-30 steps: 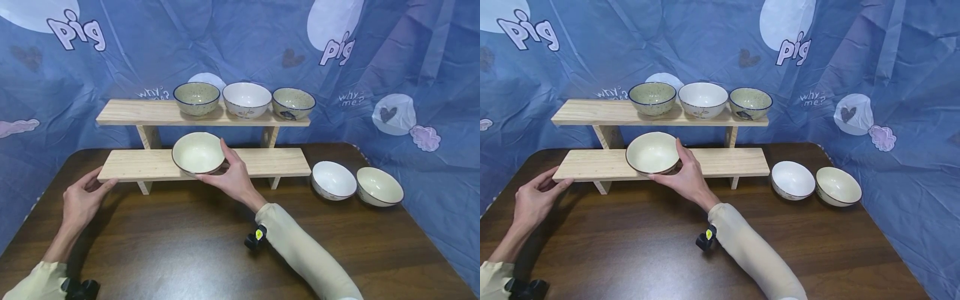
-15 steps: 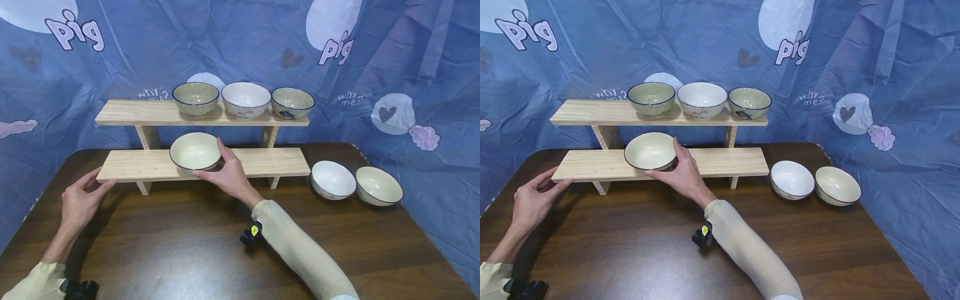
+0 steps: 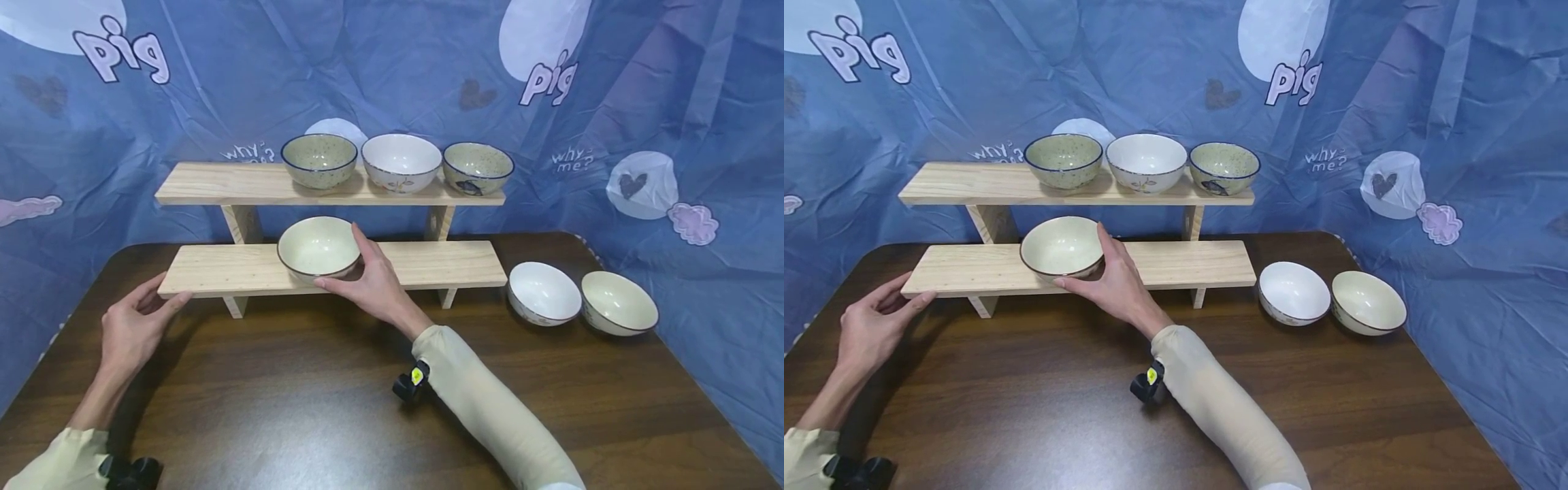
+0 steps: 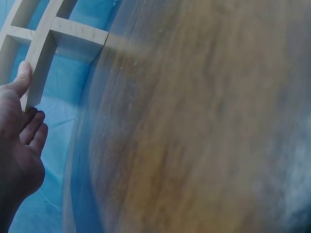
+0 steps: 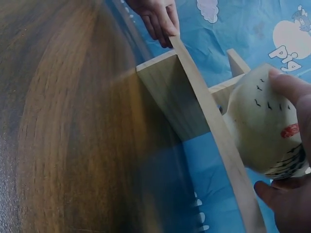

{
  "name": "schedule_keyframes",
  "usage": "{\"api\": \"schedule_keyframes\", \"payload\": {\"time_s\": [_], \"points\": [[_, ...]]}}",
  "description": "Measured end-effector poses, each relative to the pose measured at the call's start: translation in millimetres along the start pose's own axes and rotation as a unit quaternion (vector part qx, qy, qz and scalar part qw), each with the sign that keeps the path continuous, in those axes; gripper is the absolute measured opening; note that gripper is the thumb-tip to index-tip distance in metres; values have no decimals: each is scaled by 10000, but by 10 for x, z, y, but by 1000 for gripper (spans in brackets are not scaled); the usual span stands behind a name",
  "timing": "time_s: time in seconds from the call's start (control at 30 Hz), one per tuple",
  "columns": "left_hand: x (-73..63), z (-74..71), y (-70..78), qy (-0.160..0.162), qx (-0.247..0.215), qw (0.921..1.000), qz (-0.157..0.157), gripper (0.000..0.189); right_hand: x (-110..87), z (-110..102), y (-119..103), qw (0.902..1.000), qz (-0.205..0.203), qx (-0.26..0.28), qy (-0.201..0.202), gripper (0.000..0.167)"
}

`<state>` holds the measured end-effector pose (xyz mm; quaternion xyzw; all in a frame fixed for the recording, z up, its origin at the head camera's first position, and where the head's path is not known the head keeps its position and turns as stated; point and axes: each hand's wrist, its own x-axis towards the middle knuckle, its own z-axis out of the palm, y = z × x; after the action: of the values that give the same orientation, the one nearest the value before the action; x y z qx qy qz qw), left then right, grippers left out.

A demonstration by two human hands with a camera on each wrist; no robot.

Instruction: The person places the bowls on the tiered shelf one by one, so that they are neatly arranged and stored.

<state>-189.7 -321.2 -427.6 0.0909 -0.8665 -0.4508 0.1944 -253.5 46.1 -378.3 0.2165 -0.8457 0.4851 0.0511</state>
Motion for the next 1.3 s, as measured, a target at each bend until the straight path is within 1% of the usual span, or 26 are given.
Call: {"api": "schedule_keyframes", "payload": {"time_s": [0.2,0.27,0.43,0.6,0.9,1.0,1.17,1.3], "points": [[0,1,-11,1,34,10000,-26,66,-1,-34,-23,9995,84,222,-217,116],[-2,2,-9,5,15,10000,-19,65,-8,-46,-19,9994,93,217,-248,117],[-6,3,-7,8,-30,10000,42,65,-42,-71,11,9998,-27,95,-185,118],[-13,10,-4,39,-47,10000,75,64,-108,-112,33,9997,-43,189,-142,115],[-5,4,-6,11,-28,10000,-16,65,-295,-252,57,9980,-29,625,-78,104],[-2,1,-5,-5,25,10000,-33,65,-373,-299,87,9976,-53,694,-31,100],[5,4,-11,-52,113,9999,17,66,-514,-365,161,9970,-247,728,127,96],[3,1,-12,-44,67,10000,26,66,-628,-436,224,9967,-331,713,207,91]]}}
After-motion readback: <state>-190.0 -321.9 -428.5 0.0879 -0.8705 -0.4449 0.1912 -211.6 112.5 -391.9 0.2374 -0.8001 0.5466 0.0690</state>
